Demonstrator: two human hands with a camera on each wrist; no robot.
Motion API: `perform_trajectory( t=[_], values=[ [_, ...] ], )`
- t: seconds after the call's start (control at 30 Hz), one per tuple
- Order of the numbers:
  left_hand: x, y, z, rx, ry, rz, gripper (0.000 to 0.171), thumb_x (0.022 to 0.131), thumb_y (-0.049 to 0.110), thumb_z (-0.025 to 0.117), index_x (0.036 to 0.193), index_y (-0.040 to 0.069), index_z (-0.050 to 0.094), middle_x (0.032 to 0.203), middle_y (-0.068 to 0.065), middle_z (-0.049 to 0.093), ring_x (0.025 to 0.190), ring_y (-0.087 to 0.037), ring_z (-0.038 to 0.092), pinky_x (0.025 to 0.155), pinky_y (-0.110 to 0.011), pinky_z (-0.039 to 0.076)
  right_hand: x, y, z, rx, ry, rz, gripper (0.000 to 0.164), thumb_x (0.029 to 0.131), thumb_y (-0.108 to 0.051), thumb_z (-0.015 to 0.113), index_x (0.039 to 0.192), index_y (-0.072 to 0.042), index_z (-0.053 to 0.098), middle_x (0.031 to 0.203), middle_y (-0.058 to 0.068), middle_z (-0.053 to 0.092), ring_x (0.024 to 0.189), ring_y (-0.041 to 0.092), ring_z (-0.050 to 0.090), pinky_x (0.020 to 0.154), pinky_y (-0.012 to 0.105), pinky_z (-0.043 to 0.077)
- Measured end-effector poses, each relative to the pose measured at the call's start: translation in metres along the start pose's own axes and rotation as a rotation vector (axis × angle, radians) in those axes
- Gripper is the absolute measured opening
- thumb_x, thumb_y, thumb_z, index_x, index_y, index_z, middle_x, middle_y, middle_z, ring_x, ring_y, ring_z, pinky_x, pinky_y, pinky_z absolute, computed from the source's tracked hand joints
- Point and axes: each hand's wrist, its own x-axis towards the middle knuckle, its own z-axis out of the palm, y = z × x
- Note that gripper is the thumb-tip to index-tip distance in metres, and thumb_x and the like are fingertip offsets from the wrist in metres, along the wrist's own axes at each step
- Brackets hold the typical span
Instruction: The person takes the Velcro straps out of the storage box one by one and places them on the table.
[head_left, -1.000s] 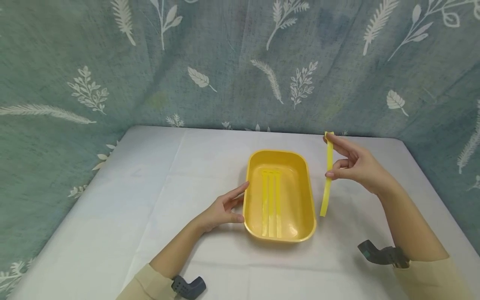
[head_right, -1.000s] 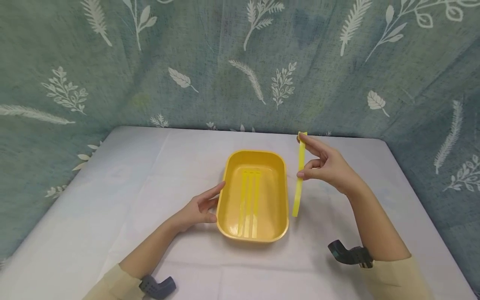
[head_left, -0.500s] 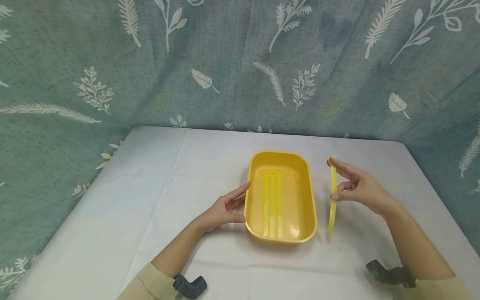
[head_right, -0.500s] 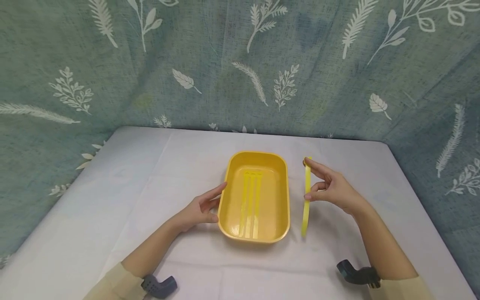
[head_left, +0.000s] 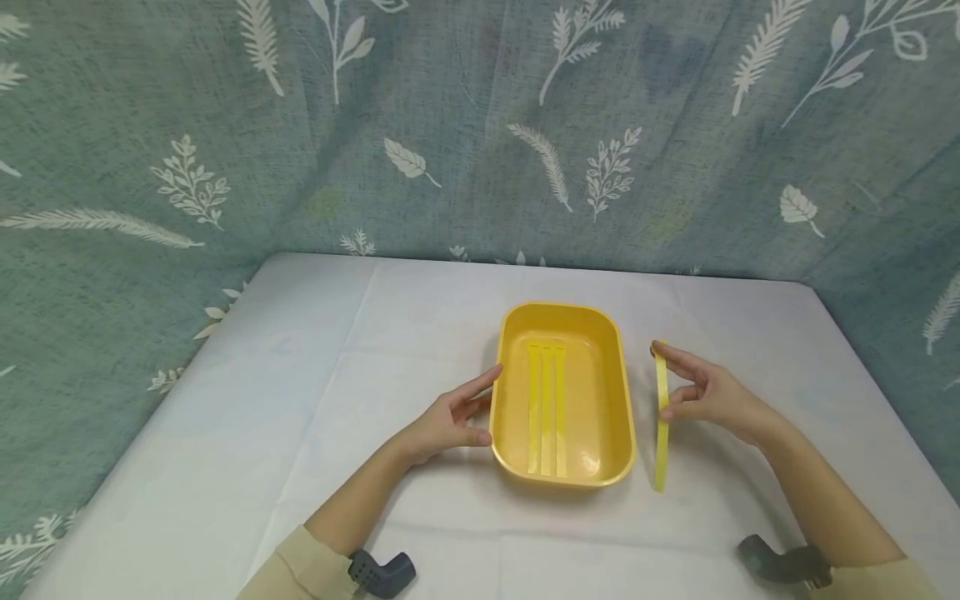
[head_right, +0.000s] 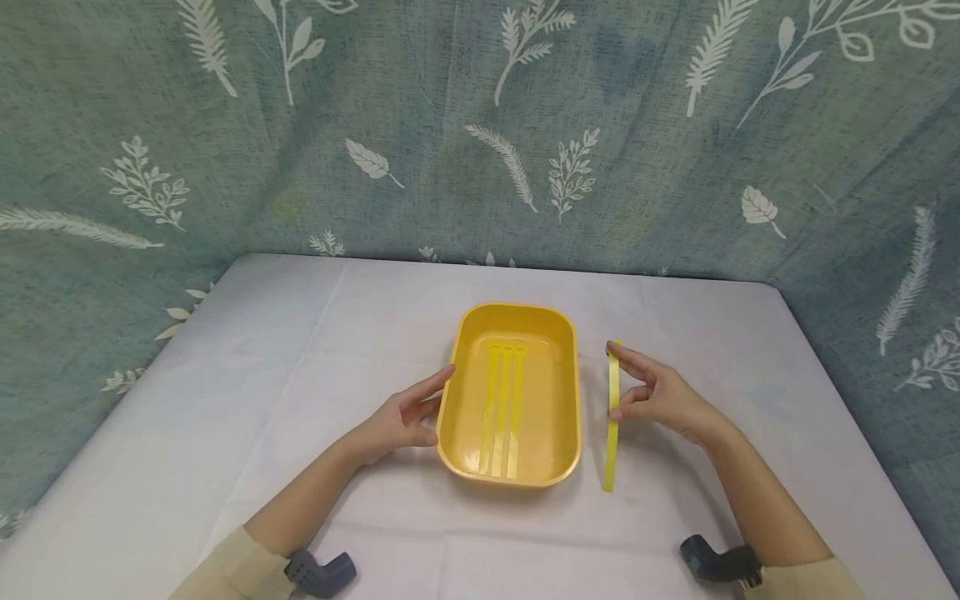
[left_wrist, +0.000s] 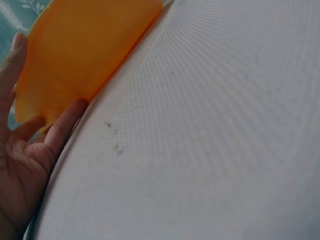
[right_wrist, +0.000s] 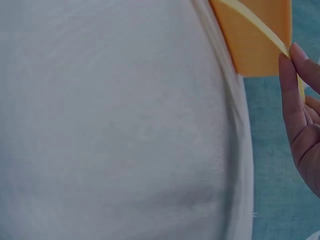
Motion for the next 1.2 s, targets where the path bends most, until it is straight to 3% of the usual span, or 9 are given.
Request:
perform_trajectory(
  t=[0.47, 0.57, 0.63, 0.7, 0.87, 0.97, 1.2],
  values=[
    [0.0, -0.001, 0.001, 0.024, 0.011, -0.038, 0.102, 0.074, 0.032, 0.081, 0.152, 0.014, 0.018, 0.159, -0.002, 0.011, 0.143, -0.031, 0.022, 0.104, -0.028, 0.039, 0.013, 0.025, 0.011, 0.014, 0.034, -0.131, 0.095, 0.075, 0.002, 0.076, 0.15, -0.003, 0.018, 0.153, 0.026, 0.014, 0.071, 0.011, 0.065, 0.067, 0.023, 0.056],
    [0.0, -0.001, 0.001, 0.029, 0.012, -0.042, 0.102, 0.074, 0.033, 0.081, 0.152, 0.014, 0.018, 0.159, -0.002, 0.011, 0.143, -0.031, 0.021, 0.105, -0.029, 0.037, 0.015, 0.028, 0.013, 0.0, 0.042, -0.123, 0.095, 0.075, 0.001, 0.076, 0.15, -0.003, 0.018, 0.134, 0.029, 0.047, 0.07, 0.01, 0.064, 0.063, 0.022, 0.054],
    [0.0, -0.001, 0.001, 0.033, 0.015, -0.046, 0.102, 0.073, 0.034, 0.081, 0.152, 0.016, 0.019, 0.159, -0.001, 0.012, 0.143, -0.03, 0.022, 0.106, -0.029, 0.036, 0.015, 0.029, 0.014, -0.022, 0.058, -0.103, 0.096, 0.074, 0.0, 0.077, 0.15, -0.005, 0.018, 0.11, 0.026, 0.062, 0.069, 0.01, 0.063, 0.062, 0.022, 0.054],
    [0.0, -0.001, 0.001, 0.036, 0.016, -0.048, 0.103, 0.073, 0.035, 0.081, 0.152, 0.016, 0.019, 0.159, -0.001, 0.012, 0.143, -0.03, 0.021, 0.107, -0.03, 0.036, 0.015, 0.03, 0.015, -0.049, 0.071, -0.089, 0.098, 0.073, -0.002, 0.079, 0.151, -0.006, 0.018, 0.088, 0.02, 0.067, 0.068, 0.011, 0.063, 0.062, 0.021, 0.053],
    [0.0, 0.0, 0.002, 0.033, 0.011, -0.035, 0.104, 0.073, 0.035, 0.081, 0.152, 0.014, 0.018, 0.159, -0.003, 0.011, 0.143, -0.03, 0.022, 0.107, -0.03, 0.036, 0.016, 0.031, 0.016, -0.159, 0.115, -0.109, 0.099, 0.07, -0.005, 0.082, 0.15, -0.007, 0.023, 0.08, 0.012, 0.068, 0.067, 0.012, 0.061, 0.065, 0.019, 0.053],
    [0.0, 0.001, 0.002, 0.025, 0.006, -0.026, 0.103, 0.073, 0.035, 0.08, 0.152, 0.013, 0.017, 0.159, -0.004, 0.011, 0.142, -0.031, 0.022, 0.106, -0.029, 0.037, 0.017, 0.032, 0.015, -0.244, 0.151, -0.119, 0.096, 0.069, -0.009, 0.084, 0.149, -0.007, 0.029, 0.081, 0.009, 0.064, 0.07, 0.012, 0.058, 0.065, 0.018, 0.052],
    [0.0, 0.002, 0.0, -0.001, -0.003, -0.013, 0.104, 0.072, 0.031, 0.082, 0.152, 0.012, 0.017, 0.159, -0.005, 0.013, 0.143, -0.031, 0.021, 0.102, -0.027, 0.041, 0.018, 0.031, 0.015, -0.465, 0.228, -0.048, 0.091, 0.068, -0.028, 0.085, 0.145, -0.012, 0.039, 0.121, 0.014, 0.059, 0.092, 0.02, 0.052, 0.077, 0.019, 0.048]
  ],
)
